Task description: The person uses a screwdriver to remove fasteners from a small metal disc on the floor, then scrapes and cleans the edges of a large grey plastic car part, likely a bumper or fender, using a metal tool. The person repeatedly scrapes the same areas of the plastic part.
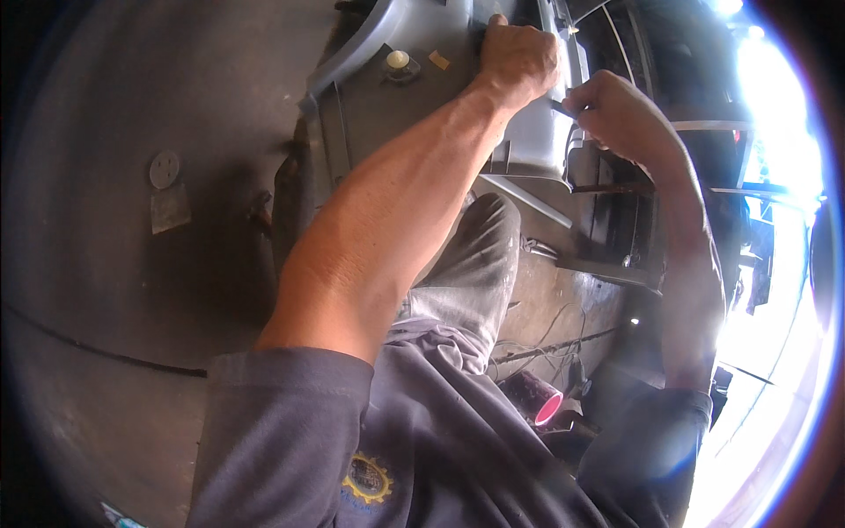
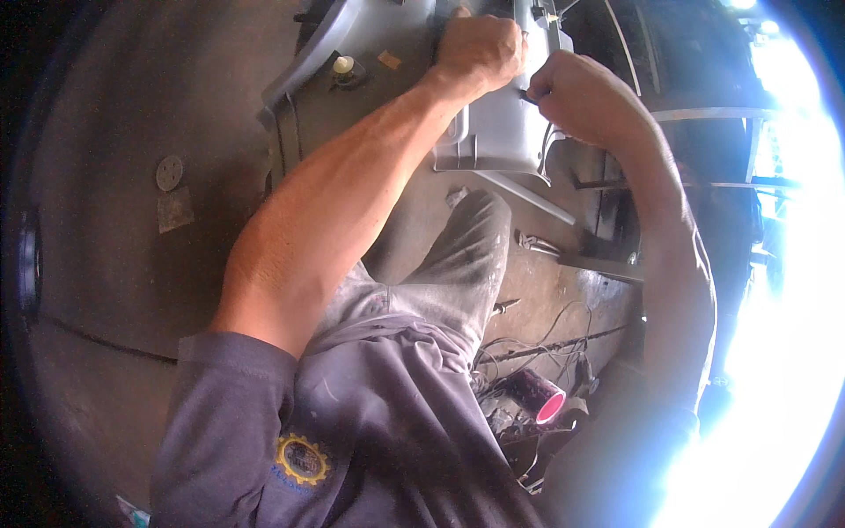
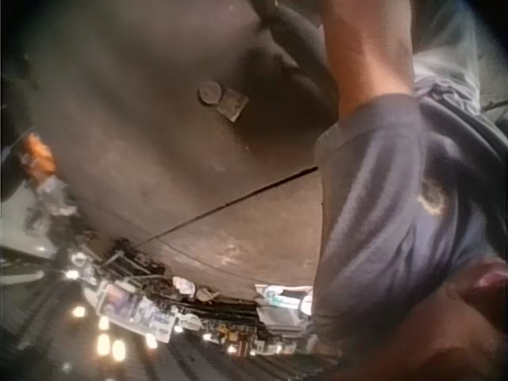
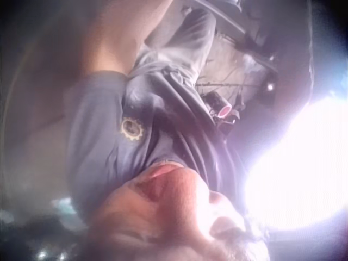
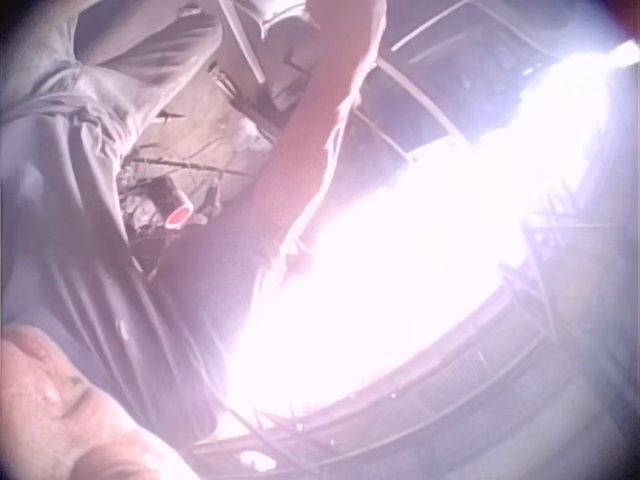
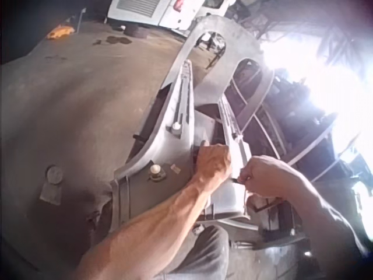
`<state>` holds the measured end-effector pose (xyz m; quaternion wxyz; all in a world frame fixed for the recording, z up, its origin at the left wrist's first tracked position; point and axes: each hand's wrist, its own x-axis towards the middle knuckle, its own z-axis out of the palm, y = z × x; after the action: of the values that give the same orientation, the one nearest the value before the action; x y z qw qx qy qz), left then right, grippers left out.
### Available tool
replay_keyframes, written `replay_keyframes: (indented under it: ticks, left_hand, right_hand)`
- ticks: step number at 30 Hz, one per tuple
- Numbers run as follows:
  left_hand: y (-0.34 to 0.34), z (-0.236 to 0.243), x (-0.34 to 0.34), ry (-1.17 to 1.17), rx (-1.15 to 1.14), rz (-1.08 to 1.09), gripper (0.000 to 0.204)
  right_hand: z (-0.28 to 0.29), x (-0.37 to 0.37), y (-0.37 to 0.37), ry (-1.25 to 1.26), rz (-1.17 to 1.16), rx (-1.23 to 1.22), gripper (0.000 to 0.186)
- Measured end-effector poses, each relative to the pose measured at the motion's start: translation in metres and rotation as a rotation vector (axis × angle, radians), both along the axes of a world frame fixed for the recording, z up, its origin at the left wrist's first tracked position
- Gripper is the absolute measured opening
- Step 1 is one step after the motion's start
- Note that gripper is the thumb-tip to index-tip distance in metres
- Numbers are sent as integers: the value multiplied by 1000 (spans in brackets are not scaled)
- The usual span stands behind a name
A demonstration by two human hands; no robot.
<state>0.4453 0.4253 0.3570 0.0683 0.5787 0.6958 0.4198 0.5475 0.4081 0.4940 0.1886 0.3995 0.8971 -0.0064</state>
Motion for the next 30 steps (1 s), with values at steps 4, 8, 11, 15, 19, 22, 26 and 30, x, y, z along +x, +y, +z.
replay_keyframes:
  ticks: [4, 8, 11, 15, 19, 22, 26, 30]
  left_hand:
    - [-5, 5, -5, 36, -37, -18, 18]
    - [2, -1, 0, 16, -18, -14, 19]
    - [-2, -1, 4, 12, -15, -15, 19]
    - [-5, 1, -1, 14, -54, -53, 20]
    - [-5, 5, -5, 28, -40, -23, 19]
    - [-11, 11, -6, 46, -27, -28, 19]
    - [-2, -1, -2, 33, -14, -39, 25]
    - [1, -11, -6, -23, 62, -41, 33]
  right_hand:
    - [-38, 44, -28, 161, -7, 250, 32]
    - [-56, 57, -33, 240, 37, 352, 34]
    - [-26, 41, 9, 197, 246, 115, 27]
    - [-5, -12, 17, -114, -97, -148, 22]
    - [-22, 21, -14, 50, 49, 196, 26]
    - [-34, 36, -36, 152, 7, 298, 25]
    - [-14, 5, 2, 21, -136, 14, 25]
    - [-14, -19, 32, -104, -233, -166, 35]
